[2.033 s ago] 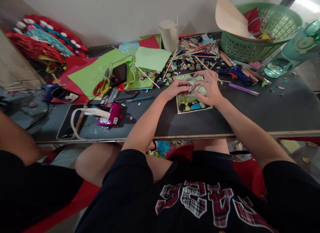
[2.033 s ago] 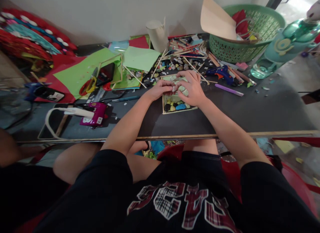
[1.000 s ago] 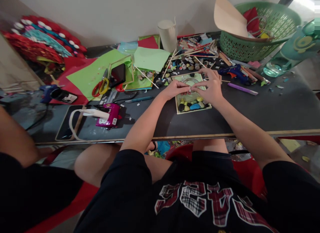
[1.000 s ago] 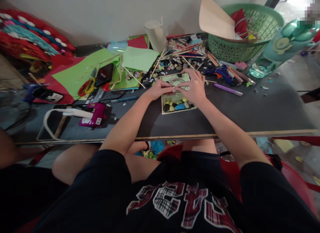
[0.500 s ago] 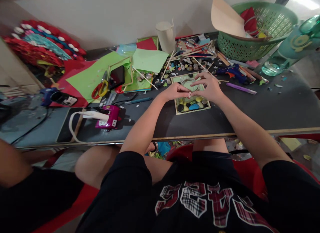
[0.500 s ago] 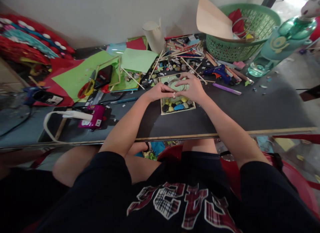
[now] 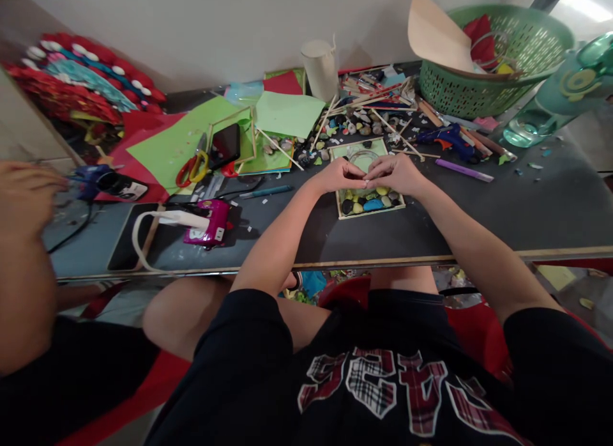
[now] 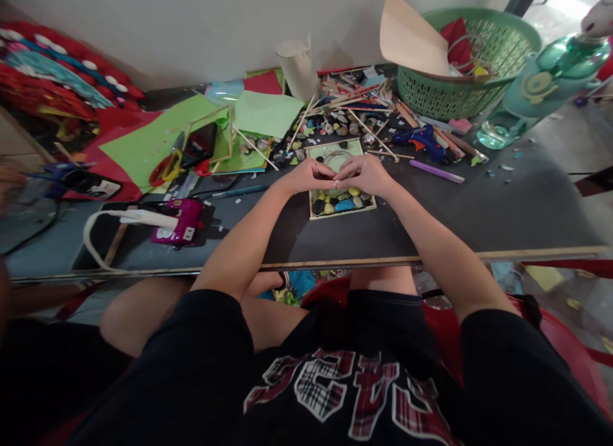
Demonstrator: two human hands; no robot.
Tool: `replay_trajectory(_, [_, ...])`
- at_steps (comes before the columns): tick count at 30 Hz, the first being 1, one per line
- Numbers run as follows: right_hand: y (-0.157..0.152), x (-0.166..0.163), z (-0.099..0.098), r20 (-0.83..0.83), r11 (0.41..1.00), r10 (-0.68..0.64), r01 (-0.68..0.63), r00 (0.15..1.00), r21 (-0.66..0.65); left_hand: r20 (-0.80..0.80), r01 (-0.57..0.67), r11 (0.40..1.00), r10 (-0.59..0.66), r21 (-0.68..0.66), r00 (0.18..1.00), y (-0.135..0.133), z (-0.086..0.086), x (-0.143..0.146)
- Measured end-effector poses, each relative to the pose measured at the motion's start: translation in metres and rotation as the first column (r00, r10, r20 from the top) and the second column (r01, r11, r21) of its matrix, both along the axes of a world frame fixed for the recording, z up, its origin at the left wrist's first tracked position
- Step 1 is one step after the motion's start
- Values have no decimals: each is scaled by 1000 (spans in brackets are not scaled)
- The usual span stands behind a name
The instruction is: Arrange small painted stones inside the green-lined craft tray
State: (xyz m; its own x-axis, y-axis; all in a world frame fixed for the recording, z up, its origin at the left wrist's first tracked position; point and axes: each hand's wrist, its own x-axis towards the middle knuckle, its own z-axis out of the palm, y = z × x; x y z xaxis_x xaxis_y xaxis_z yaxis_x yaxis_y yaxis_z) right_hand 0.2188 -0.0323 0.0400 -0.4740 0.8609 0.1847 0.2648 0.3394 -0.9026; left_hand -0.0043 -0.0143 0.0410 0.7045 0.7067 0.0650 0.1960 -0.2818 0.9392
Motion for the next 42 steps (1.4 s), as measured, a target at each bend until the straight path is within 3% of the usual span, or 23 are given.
replay_trajectory(4, [1,-2,-3,8,999,-19,19,1000,46,0,-51,998,51,-22,999,2,-3,-2])
replay_trajectory(10, [-11,-14,0,-68,940,-255,264,965,219,188,-203,971,224,-124,956,4,-8,-3])
replay_trajectory(14, [-20,-17,6,-17,869,-238,221,971,443,253,-221,964,252,-147,934,4,-11,0])
replay_trajectory(17, [-20,-17,5,51,830,-251,188,967,525,275,-200,967,237,-157,932,4,-13,2])
replay_trajectory(24, [-17,-15,0,116,815,-245,139,963,563,286,-237,958,276,-165,918,1,-8,5])
replay_trajectory(42, [-16,-14,-4,138,856,-212,116,968,505,250,-291,950,311,-115,917,2,-15,3])
